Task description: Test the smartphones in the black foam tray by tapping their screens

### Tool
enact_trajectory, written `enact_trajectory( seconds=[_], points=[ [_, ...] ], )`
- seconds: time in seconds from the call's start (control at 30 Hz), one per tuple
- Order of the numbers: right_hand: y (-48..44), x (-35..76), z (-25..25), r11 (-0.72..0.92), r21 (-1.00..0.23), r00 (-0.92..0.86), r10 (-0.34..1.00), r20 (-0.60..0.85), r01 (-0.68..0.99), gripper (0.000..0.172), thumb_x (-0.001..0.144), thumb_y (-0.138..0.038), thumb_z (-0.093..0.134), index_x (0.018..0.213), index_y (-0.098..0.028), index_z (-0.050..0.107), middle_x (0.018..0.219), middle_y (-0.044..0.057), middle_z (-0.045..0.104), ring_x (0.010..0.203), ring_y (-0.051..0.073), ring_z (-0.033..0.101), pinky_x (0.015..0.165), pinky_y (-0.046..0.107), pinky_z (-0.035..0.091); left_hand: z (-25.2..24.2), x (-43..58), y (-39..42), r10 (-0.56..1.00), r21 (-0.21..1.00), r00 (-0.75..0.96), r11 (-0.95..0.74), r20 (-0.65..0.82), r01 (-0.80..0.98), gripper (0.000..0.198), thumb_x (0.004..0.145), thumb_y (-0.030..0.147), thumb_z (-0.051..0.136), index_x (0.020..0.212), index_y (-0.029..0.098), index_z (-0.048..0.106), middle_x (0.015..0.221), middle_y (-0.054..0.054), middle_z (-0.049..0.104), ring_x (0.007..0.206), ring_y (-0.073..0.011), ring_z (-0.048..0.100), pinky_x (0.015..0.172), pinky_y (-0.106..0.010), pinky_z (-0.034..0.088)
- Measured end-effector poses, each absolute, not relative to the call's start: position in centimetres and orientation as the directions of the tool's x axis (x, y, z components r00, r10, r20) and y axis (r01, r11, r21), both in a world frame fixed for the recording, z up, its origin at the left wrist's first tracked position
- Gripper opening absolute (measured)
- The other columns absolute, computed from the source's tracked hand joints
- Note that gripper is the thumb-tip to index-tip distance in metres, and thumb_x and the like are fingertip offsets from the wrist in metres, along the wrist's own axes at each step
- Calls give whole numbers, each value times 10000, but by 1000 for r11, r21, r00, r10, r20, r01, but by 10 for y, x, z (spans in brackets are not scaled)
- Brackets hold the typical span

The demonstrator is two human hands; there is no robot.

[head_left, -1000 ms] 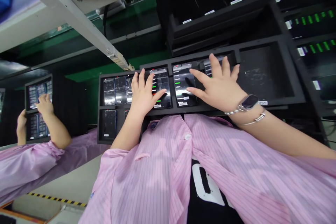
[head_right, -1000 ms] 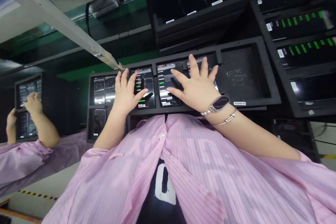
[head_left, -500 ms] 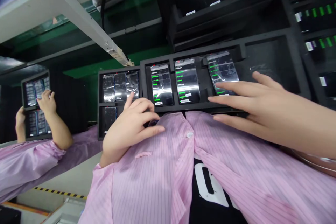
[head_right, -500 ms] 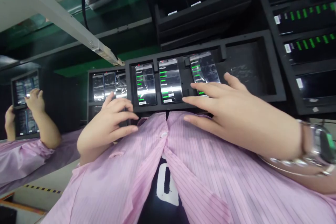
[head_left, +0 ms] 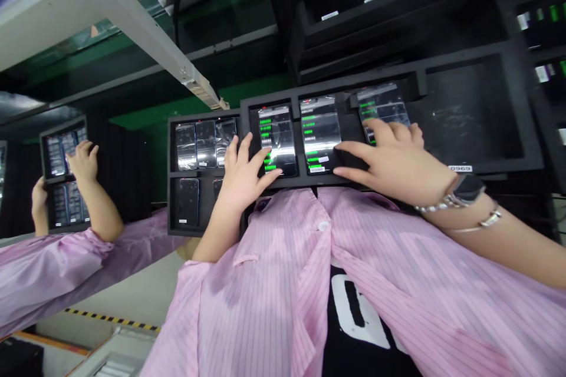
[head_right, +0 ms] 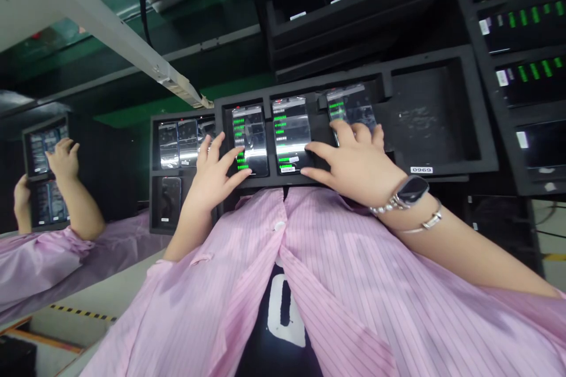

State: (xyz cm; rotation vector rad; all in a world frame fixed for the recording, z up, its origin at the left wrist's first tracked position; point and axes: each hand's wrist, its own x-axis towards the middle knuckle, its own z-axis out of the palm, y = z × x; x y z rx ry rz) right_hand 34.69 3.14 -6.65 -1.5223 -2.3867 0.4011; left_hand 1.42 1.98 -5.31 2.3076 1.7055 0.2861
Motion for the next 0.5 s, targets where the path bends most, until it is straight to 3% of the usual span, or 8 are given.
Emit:
enact_trajectory(
  seconds=[0.27,0.4,0.5],
  points=[
    [99,347,-76,342,-419,-326,939,111,841,725,858,-837,579,1204,-224,753,1567,193,441,1353,599,423,1025,938,166,-69,12,95,968,405,222,-251,118,879,671,844,774,654,1283,270,708,1675,-125,380,1592,-477,190,1248,-729,228],
    [69,341,-35,409,-415,-363,913,189,813,585,956,-713,533,1325,-286,683,1631,134,410,1476,537,342,1150,841,203,-46,16,64,946,425,258,-319,195,847,705,881,761,622,1398,282,612,1685,-119,353,1600,-421,215,1280,-652,247],
    [41,333,-19,492,-415,-452,870,198,765,530,1007,-632,471,1404,-308,606,1570,96,514,1488,440,395,1231,774,168,-38,20,33,940,440,281,-339,194,832,720,917,723,605,1473,274,512,1654,-141,390,1577,-382,290,1284,-613,273]
  ],
)
